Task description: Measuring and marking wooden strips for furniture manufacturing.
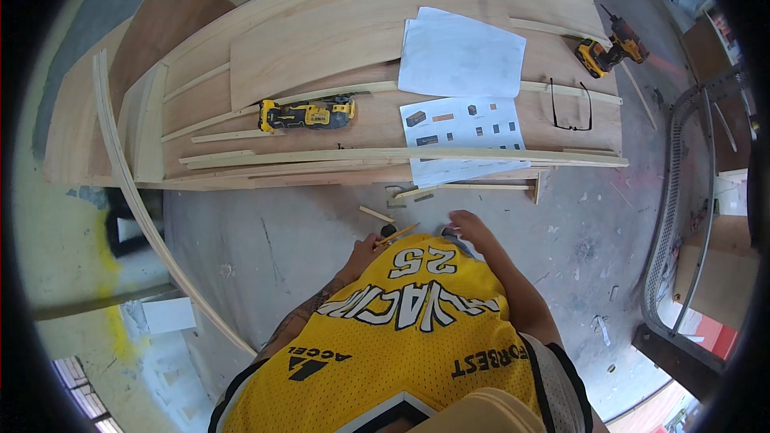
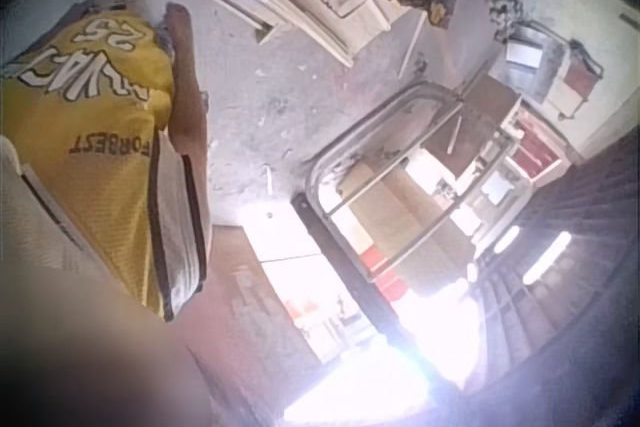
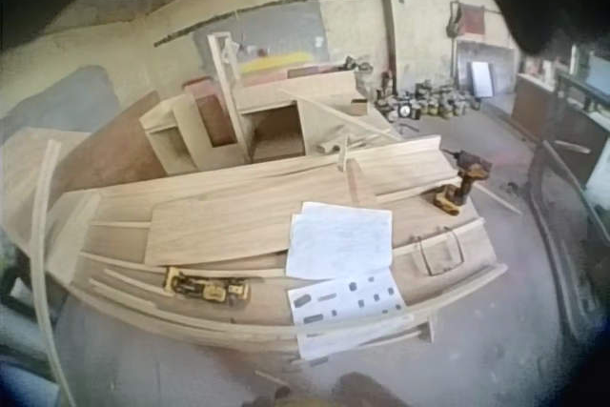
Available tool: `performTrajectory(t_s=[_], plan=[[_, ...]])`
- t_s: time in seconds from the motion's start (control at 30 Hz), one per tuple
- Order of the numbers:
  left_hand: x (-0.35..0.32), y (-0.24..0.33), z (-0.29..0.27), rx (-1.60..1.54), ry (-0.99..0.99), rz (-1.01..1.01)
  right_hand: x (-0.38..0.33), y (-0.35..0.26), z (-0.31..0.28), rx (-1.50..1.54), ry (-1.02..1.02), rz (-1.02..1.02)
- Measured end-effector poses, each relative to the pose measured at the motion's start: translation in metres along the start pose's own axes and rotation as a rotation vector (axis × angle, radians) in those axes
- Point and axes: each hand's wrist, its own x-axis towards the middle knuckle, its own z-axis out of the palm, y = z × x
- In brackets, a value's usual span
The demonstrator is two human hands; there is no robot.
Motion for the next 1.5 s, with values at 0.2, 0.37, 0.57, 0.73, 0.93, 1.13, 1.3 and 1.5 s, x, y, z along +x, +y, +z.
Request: performTrajectory(t_s=[0.2, 0.37, 0.57, 0.73, 0.93, 1.13, 1.3, 1.5], plan=[[0.019, 0.040, -0.039, -0.066, -0.007, 0.560, -0.003, -0.061, 0.110, -0.257, -0.370, -0.314], [0.015, 0.040, -0.079, -0.078, -0.172, 0.549, -0.012, -0.067, 0.146, -0.201, -0.182, -0.322], [0.025, 0.000, -0.110, 0.180, -0.072, 0.811, -0.006, -0.056, 0.166, 0.097, 0.161, -0.224], [0.041, -0.097, -0.197, 0.218, -0.055, 0.541, -0.038, -0.038, 0.068, 0.690, 0.575, -0.554], [0.006, -0.156, -0.351, 0.238, 0.225, 0.594, -0.128, -0.056, -0.109, 1.052, 1.245, -0.783], [0.010, -0.062, -0.358, 0.511, 0.400, 0.759, -0.102, -0.089, -0.122, 1.293, 1.116, -0.826], [0.029, 0.024, -0.299, 0.475, 0.411, 0.752, -0.048, -0.125, -0.051, 1.127, 0.826, -0.782], [0.051, 0.091, -0.256, 0.444, 0.388, 0.733, -0.019, -0.159, -0.028, 1.029, 0.792, -0.658]])
